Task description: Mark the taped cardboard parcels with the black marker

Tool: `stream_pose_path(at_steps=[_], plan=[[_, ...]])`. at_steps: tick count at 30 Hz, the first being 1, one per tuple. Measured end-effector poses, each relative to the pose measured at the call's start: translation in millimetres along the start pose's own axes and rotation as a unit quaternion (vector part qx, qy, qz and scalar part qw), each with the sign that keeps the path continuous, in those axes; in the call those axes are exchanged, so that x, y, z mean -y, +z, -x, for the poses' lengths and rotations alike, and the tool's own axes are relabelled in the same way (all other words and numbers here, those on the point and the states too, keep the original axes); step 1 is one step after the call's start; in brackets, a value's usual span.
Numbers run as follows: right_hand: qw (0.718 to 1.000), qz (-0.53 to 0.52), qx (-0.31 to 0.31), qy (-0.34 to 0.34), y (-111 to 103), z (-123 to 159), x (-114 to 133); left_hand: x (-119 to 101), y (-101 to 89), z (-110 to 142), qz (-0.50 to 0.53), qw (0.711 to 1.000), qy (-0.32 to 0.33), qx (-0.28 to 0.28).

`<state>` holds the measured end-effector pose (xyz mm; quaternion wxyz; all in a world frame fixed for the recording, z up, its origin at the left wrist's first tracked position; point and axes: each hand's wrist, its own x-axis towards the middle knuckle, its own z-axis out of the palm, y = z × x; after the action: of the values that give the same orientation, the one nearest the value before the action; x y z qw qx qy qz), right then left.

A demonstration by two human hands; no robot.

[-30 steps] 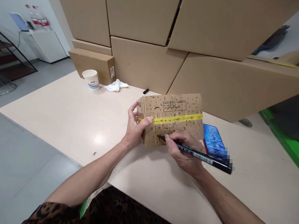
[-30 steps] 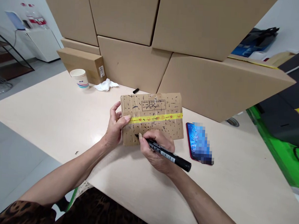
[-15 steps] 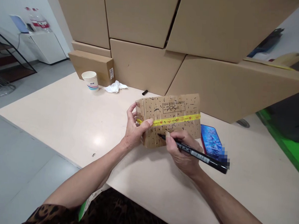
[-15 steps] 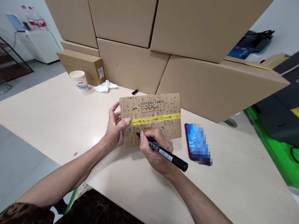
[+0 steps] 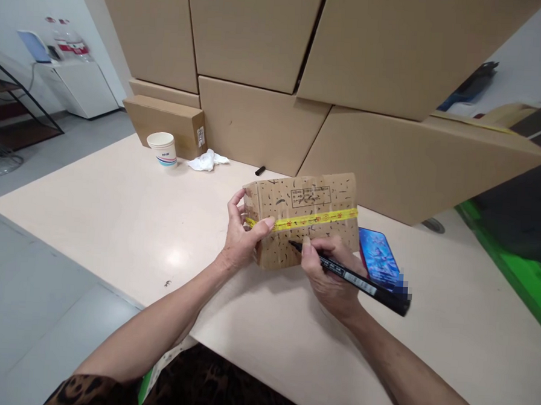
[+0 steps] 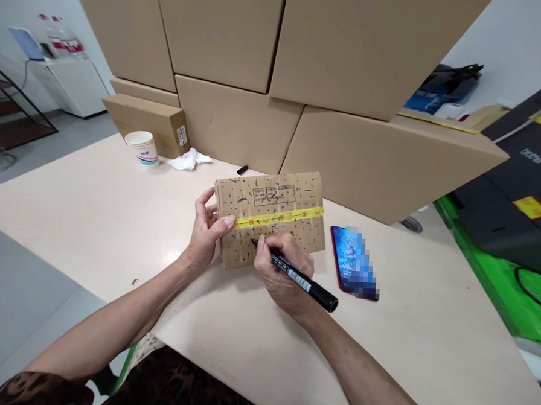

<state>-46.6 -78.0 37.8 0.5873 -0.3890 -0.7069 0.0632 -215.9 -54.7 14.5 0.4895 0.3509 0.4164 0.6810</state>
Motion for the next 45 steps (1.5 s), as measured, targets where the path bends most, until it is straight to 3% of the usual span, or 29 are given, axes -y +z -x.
stream_pose_path(at_steps=[8, 19, 29, 36, 45], plan=[[0.999, -0.013, -0.016, 0.034, -1.7, 1.9, -7.5, 1.3, -1.9, -0.4, -0.033, 0.999, 0.002, 0.021], [1.000, -0.003, 0.022, -0.003, -6.0, -1.0, -6.1, 0.2, -0.4, -0.2, -0.025, 1.000, -0.001, 0.015], [0.999, -0.018, -0.019, 0.021, -7.6, -6.8, -10.1, 2.0, -1.4, -1.0, -0.023, 1.000, -0.003, 0.016], [0.999, -0.010, 0.010, 0.038, -4.3, -5.8, -9.3, 2.5, -2.1, -2.4, -0.039, 0.999, -0.002, 0.011], [0.999, -0.020, -0.038, 0.008, -19.6, -19.6, -7.0, 1.6, -1.1, -4.4, -0.012, 1.000, -0.016, 0.021]])
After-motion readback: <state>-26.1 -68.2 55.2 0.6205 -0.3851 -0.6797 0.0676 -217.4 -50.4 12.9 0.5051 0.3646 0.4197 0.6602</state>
